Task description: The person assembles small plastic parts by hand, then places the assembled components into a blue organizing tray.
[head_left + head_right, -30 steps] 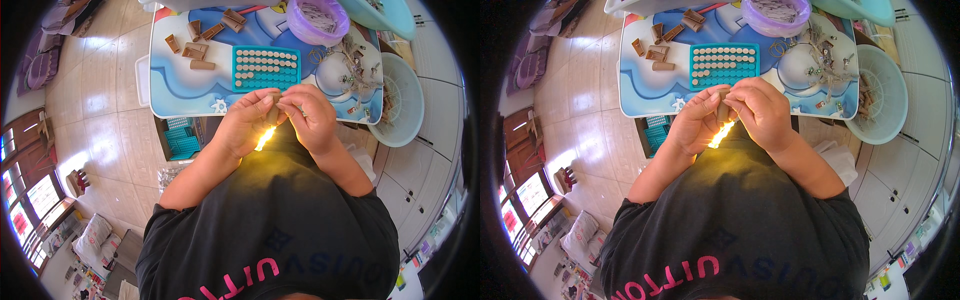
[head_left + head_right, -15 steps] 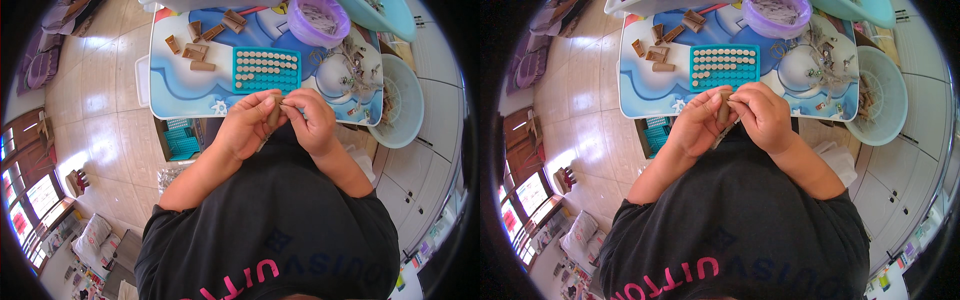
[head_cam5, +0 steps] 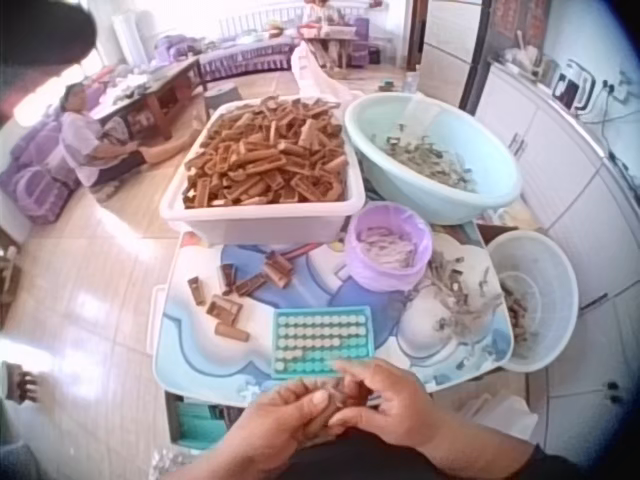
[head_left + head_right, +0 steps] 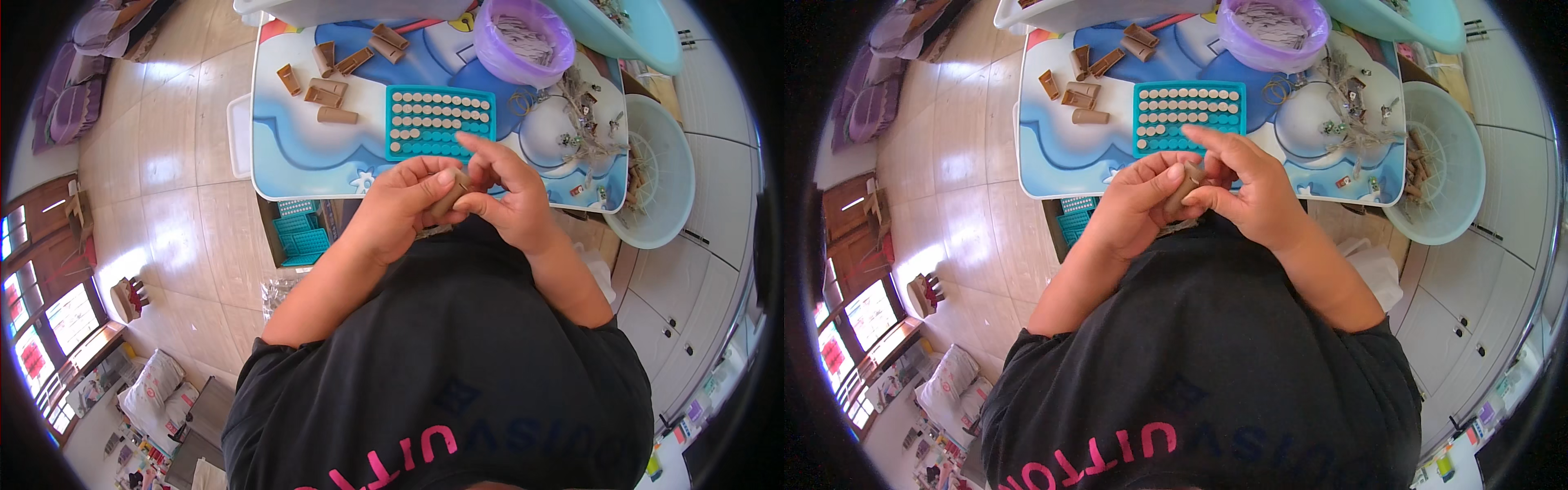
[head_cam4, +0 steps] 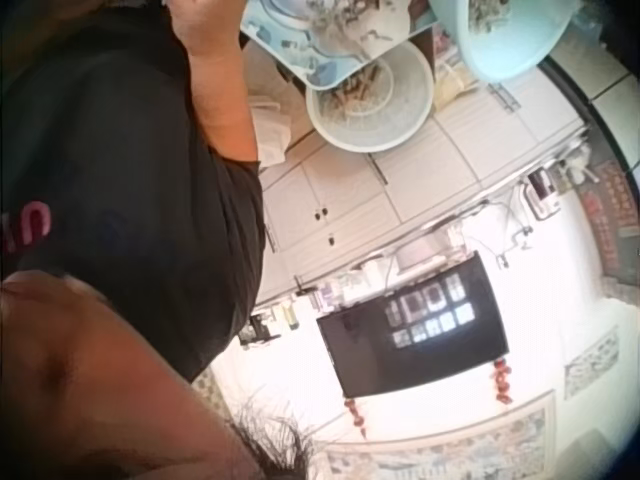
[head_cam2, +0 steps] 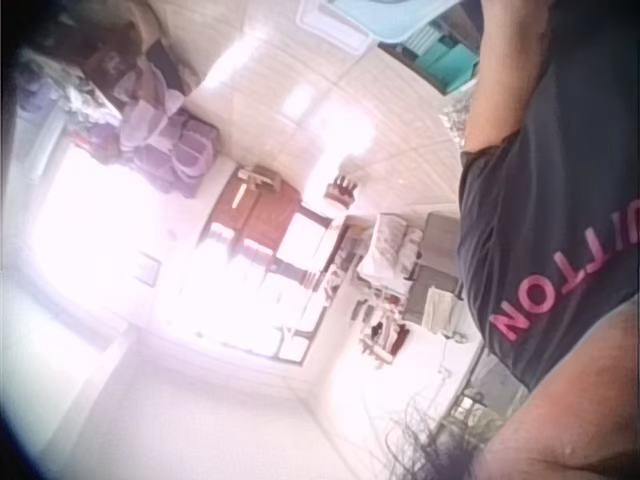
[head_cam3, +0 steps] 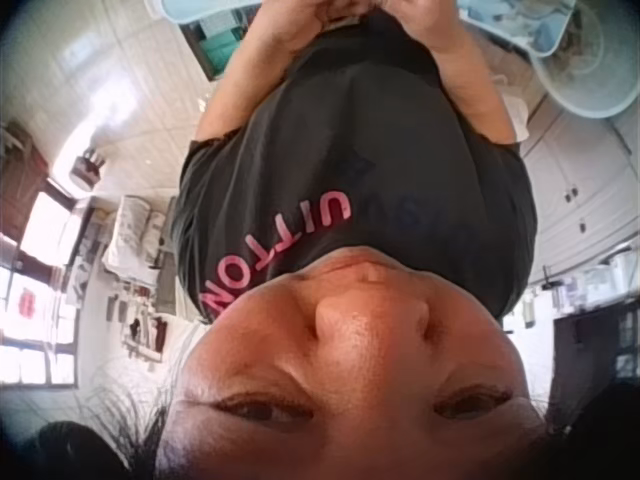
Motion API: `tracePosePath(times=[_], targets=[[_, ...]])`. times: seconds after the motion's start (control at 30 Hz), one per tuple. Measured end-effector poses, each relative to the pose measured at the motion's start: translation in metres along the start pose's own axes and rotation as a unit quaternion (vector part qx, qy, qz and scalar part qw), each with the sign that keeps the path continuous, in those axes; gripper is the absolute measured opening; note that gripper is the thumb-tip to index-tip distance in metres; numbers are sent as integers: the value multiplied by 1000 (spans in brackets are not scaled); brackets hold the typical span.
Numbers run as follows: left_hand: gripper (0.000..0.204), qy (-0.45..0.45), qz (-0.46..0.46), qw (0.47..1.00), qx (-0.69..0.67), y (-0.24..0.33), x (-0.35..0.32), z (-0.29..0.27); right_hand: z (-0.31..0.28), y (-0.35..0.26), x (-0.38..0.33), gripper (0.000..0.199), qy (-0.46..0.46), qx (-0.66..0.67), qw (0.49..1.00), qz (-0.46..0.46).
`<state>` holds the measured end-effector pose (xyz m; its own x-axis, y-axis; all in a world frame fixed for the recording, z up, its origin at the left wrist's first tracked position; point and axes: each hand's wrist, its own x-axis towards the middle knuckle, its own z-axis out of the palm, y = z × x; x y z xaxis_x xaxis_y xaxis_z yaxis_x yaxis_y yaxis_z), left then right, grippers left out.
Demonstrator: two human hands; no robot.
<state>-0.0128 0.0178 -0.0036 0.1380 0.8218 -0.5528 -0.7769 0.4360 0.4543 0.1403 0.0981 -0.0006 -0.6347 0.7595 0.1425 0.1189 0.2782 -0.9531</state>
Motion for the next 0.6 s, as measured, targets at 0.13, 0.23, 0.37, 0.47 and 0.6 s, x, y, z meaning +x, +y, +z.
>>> tracePosePath(times=[0.13,0.23,0.37,0.47,0.6], targets=[[27,-19,119,959,256,13,9,-7,-26,13,-2,35,-113,82,990,17],[26,206,413,584,668,49,32,-18,-57,10,-8,25,-4,226,972,59],[27,256,473,321,779,91,69,-58,-152,42,-34,22,230,288,929,36],[24,251,426,296,817,100,78,-56,-225,61,-64,23,455,230,858,57],[19,253,428,324,805,104,77,-54,-274,122,-102,23,594,106,785,141]])
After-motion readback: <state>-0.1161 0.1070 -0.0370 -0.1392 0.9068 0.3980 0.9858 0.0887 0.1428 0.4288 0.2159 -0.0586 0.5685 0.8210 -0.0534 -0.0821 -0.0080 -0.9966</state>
